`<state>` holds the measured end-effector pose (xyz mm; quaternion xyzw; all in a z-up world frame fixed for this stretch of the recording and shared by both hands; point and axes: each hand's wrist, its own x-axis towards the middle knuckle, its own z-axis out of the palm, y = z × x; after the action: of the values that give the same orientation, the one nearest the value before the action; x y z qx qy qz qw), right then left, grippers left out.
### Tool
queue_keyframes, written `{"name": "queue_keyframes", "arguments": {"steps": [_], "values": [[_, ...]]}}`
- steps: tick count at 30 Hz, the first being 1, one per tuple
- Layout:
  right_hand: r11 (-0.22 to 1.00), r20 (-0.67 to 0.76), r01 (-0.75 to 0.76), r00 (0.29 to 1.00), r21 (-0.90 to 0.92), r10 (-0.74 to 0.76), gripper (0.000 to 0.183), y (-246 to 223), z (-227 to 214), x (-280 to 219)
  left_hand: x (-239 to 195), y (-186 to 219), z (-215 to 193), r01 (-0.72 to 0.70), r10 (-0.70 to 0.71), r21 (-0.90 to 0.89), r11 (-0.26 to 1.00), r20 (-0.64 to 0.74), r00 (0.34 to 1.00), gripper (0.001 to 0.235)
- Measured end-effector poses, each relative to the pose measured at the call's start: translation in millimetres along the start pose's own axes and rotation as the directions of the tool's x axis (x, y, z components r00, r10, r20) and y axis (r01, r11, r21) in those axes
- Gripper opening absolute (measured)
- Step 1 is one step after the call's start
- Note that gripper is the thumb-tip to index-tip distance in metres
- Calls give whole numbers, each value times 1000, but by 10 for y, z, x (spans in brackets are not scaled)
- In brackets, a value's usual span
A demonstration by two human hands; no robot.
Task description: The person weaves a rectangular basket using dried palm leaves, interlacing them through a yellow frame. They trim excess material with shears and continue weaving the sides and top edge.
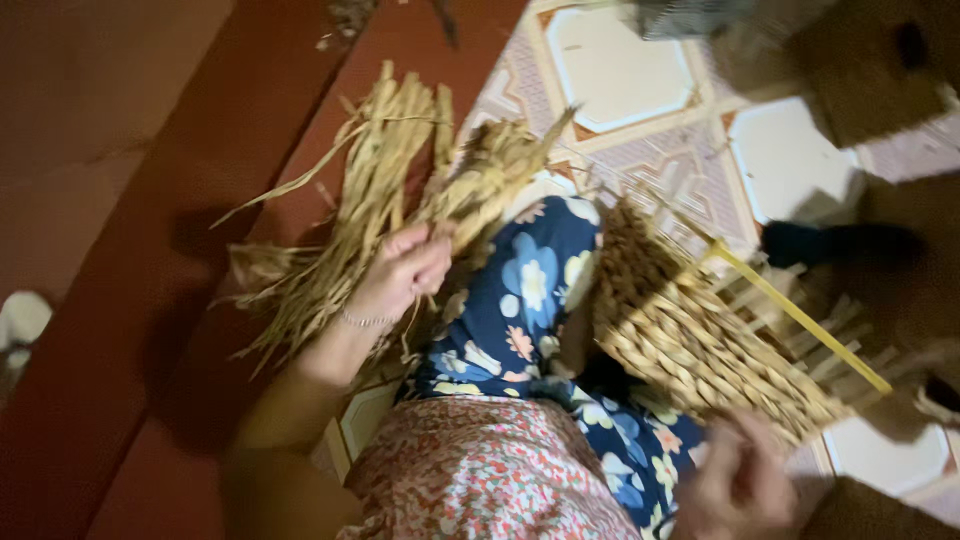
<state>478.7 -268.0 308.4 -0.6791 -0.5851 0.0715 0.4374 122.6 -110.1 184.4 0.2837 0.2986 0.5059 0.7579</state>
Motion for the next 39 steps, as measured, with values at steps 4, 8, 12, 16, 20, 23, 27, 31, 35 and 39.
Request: {"name": "queue_keyframes", "arguments": {"steps": [4,8,12,16,20,23,27,31,35,39], "values": [[602,732,-598,680,529,32,49,-92,597,236,-193,-168,302,-17,-39,222,975,247,968,18],[-167,695,-722,692,671,-195,43,-202,918,425,-370,-132,495,-60,-137,629,775,260,956,24],[328,676,-707,702,626,224,47,-95,945,505,-412,-96,546,-61,-118,651,756,227,967,24],[320,661,-703,709,636,245,38,217,814,412,-312,-56,494,-93,107,583,807,10,994,26],[318,553,-627,778,711,298,28,501,412,430,-244,74,446,50,98,571,819,-225,969,31],[372,514,-587,810,719,284,23,395,314,419,-311,16,502,22,66,684,729,-103,992,40],[221,673,-733,680,644,293,23,-18,429,432,-437,-326,812,-324,142,587,742,335,931,26],[12,727,-773,602,635,331,19,-236,531,382,-515,-618,1154,-655,78,650,385,684,725,33],[-294,684,-642,726,708,63,14,-102,462,275,-486,-638,1359,-706,-116,680,197,731,672,39],[255,621,-718,691,648,370,20,146,417,127,-258,-499,1431,-558,-51,647,520,676,735,55]]}}
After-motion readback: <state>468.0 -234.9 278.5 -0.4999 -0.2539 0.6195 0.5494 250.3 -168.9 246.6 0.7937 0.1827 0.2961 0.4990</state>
